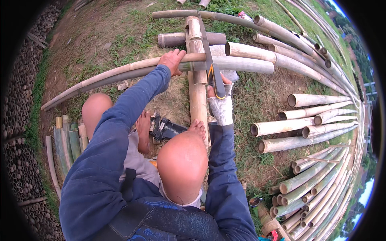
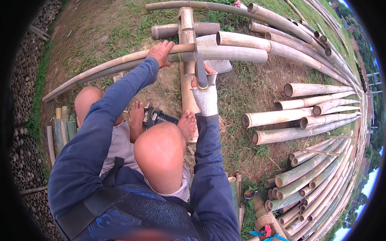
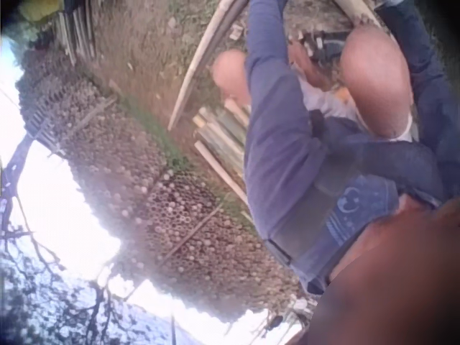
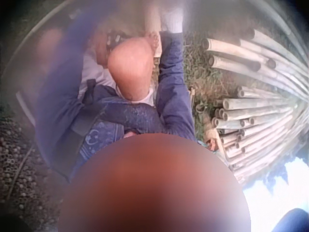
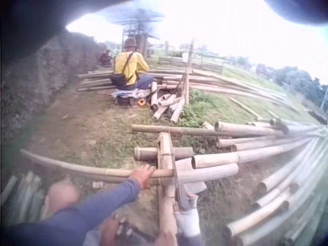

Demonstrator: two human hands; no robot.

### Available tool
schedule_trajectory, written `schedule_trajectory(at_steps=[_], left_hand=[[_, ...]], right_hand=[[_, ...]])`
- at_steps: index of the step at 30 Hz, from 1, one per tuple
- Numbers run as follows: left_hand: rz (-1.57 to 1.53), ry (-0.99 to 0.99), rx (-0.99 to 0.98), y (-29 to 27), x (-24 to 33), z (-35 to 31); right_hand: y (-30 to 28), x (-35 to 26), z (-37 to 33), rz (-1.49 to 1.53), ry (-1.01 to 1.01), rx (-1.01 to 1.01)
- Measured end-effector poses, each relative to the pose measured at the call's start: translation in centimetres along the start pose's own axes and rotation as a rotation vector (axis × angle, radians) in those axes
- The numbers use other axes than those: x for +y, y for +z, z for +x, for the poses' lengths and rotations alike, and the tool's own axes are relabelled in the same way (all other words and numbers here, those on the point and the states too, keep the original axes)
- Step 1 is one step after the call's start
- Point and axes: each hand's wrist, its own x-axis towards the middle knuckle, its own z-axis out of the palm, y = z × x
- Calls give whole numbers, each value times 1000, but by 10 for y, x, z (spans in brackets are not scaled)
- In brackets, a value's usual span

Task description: The person sits on the ground and uses a hand saw to cut bamboo poles into shorter sections. They repeatedly position a bamboo pole on a makeshift stand, saw through it, and then move the cut pieces aside.

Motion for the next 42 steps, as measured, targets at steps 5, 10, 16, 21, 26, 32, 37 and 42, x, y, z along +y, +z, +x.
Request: schedule_trajectory(at_steps=[5, 10, 16, 21, 26, 32, 37, 42], left_hand=[[-27, -6, -101, -7, -8, 10], [-15, -17, -113, -1, -9, 11], [-7, -26, -101, 3, -9, 9], [-185, -64, -247, -5, -44, 26], [-13, -315, 235, -4, -69, 20], [-91, 23, 26, 16, 6, 18], [-39, -23, -96, 9, 21, 17], [-77, -19, -244, 4, 14, 27]], right_hand=[[-30, -22, -115, -44, 236, -14], [-54, -53, -197, 0, -124, 65], [13, 1, -35, 84, 116, 4], [10, 19, -31, 98, 137, 30], [1, 16, -53, -53, 88, 21], [12, 3, -45, 102, 220, 31], [12, -10, -47, 42, 215, 43], [-13, -56, -129, -79, 326, 52]])
